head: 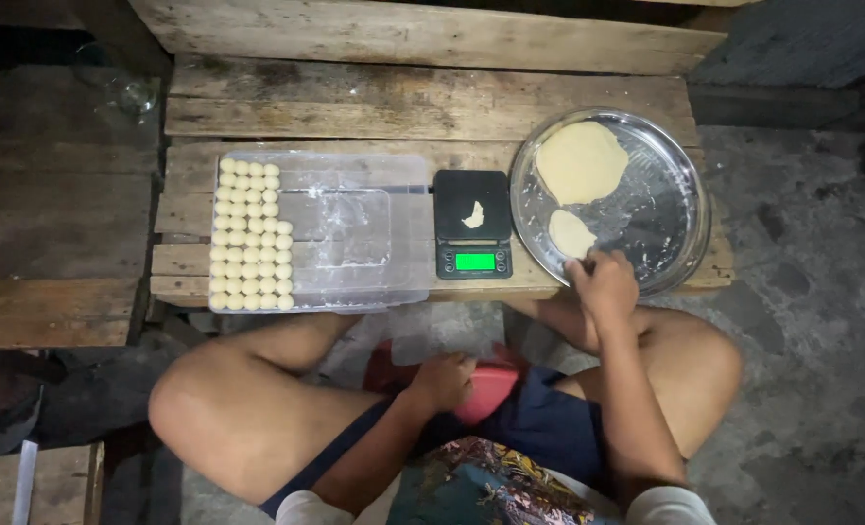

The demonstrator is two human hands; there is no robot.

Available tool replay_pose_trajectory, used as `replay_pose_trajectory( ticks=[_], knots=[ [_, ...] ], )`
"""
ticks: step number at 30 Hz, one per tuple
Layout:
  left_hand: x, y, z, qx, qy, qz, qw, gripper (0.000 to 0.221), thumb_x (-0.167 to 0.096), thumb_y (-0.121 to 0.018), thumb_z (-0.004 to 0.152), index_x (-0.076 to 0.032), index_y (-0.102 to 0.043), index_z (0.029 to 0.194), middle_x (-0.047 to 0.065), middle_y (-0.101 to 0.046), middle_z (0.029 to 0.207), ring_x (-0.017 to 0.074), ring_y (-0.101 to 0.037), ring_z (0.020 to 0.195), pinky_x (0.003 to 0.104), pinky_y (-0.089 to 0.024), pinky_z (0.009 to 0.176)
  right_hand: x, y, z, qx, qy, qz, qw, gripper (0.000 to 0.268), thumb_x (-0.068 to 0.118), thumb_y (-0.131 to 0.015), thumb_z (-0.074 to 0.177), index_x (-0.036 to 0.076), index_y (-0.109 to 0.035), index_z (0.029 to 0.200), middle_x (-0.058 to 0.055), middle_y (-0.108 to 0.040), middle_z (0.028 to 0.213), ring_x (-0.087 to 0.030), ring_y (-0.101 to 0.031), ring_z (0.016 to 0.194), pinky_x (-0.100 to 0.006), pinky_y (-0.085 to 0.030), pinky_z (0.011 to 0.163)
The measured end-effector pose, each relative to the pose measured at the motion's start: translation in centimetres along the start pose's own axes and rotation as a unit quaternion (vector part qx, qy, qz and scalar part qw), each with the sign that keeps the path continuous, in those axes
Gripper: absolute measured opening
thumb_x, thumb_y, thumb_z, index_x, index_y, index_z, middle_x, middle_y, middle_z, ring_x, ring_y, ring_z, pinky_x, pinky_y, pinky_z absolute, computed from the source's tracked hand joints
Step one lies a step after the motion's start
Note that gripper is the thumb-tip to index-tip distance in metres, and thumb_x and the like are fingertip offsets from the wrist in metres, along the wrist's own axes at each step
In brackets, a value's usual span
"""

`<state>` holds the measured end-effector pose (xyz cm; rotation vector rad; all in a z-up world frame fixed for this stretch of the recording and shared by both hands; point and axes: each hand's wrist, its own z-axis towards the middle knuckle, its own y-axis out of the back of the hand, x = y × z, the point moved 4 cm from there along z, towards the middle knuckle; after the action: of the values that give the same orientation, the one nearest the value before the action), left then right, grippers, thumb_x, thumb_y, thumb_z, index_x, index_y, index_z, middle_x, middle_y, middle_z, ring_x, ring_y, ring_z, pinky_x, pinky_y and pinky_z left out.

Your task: The person sits on a low stool and portions dough from a large sheet on a metal tray. They weigh each portion on a digital scale, roll it into a ball, and place it into a plastic container. The process is repeated for multiple portions.

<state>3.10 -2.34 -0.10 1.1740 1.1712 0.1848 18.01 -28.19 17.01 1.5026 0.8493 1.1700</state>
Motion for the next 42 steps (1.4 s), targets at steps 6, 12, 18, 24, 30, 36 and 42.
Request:
replay_pose_trajectory(
  ticks=[6, 12, 18, 24, 30, 36, 42],
  knots=[
    [0.4, 0.5, -0.1, 0.078, 0.055, -0.018, 0.995, 0.046, -0.038, -0.054, 0.090, -0.009, -0.065, 0.124, 0.021, -0.069, 0.113, 0.0419, -0.068, 0.108, 0.055, -0.053, 0.092, -2.2, -3.0, 0.0, -0.040, 0.006, -0.029, 0.999, 0.022, 0.031, -0.078, 0.092, 0.012, -0.079, 0.105, -0.013, -0.066, 0.096, -0.037, -0.068, 0.096, -0.049, -0.057, 0.085],
    [-0.3, 3.7, -0.8, 0.097, 0.072, -0.088, 0.989, 0.046, -0.029, -0.054, 0.091, -0.005, -0.065, 0.129, 0.024, -0.068, 0.116, 0.0433, -0.066, 0.113, 0.053, -0.052, 0.098, -5.7, -5.8, 2.3, -0.069, -0.067, 0.225, 0.970, 0.019, 0.026, -0.082, 0.089, 0.012, -0.076, 0.100, -0.017, -0.073, 0.092, -0.041, -0.071, 0.093, -0.048, -0.055, 0.080],
    [0.9, 2.0, -0.5, 0.129, 0.075, -0.062, 0.987, 0.057, -0.036, -0.056, 0.092, -0.009, -0.056, 0.142, 0.023, -0.065, 0.128, 0.0418, -0.059, 0.125, 0.056, -0.047, 0.104, -6.8, -7.0, 3.3, -0.099, -0.089, 0.459, 0.878, 0.014, 0.004, -0.078, 0.083, 0.005, -0.071, 0.096, -0.005, -0.065, 0.081, -0.012, -0.062, 0.065, -0.027, -0.049, 0.061],
    [-0.1, 3.6, -0.2, 0.185, 0.107, -0.116, 0.970, 0.061, -0.030, -0.051, 0.094, -0.003, -0.051, 0.149, 0.025, -0.057, 0.143, 0.0434, -0.051, 0.137, 0.056, -0.040, 0.113, -8.8, -8.0, 3.8, -0.078, -0.092, 0.564, 0.817, 0.031, 0.001, -0.078, 0.083, 0.004, -0.062, 0.110, -0.007, -0.073, 0.082, -0.008, -0.058, 0.049, -0.019, -0.044, 0.049],
    [-0.4, 4.6, -0.5, 0.207, 0.127, -0.073, 0.967, 0.058, -0.034, -0.050, 0.097, -0.005, -0.051, 0.148, 0.022, -0.057, 0.144, 0.0401, -0.053, 0.135, 0.055, -0.042, 0.112, -7.3, -5.3, 2.1, -0.069, -0.122, 0.627, 0.766, 0.027, 0.000, -0.075, 0.086, 0.006, -0.060, 0.107, -0.007, -0.072, 0.083, -0.003, -0.053, 0.047, -0.015, -0.039, 0.047],
    [0.4, 3.1, -0.4, 0.207, 0.130, -0.067, 0.967, 0.059, -0.036, -0.050, 0.095, -0.007, -0.051, 0.147, 0.020, -0.057, 0.143, 0.0425, -0.053, 0.134, 0.058, -0.042, 0.110, -6.6, -3.5, 1.6, 0.005, -0.189, 0.829, 0.527, 0.025, 0.005, -0.065, 0.099, 0.015, -0.063, 0.122, -0.008, -0.074, 0.090, -0.012, -0.066, 0.063, -0.020, -0.050, 0.054],
    [3.4, -2.1, -0.3, 0.169, 0.091, -0.054, 0.980, 0.050, -0.034, -0.050, 0.096, -0.007, -0.057, 0.138, 0.021, -0.064, 0.131, 0.0455, -0.061, 0.123, 0.060, -0.047, 0.103, 0.0, -2.4, 1.6, 0.053, -0.061, 0.719, 0.690, 0.041, 0.008, -0.048, 0.106, 0.008, -0.040, 0.146, -0.010, -0.075, 0.105, -0.010, -0.074, 0.079, -0.016, -0.052, 0.054]
  ],
)
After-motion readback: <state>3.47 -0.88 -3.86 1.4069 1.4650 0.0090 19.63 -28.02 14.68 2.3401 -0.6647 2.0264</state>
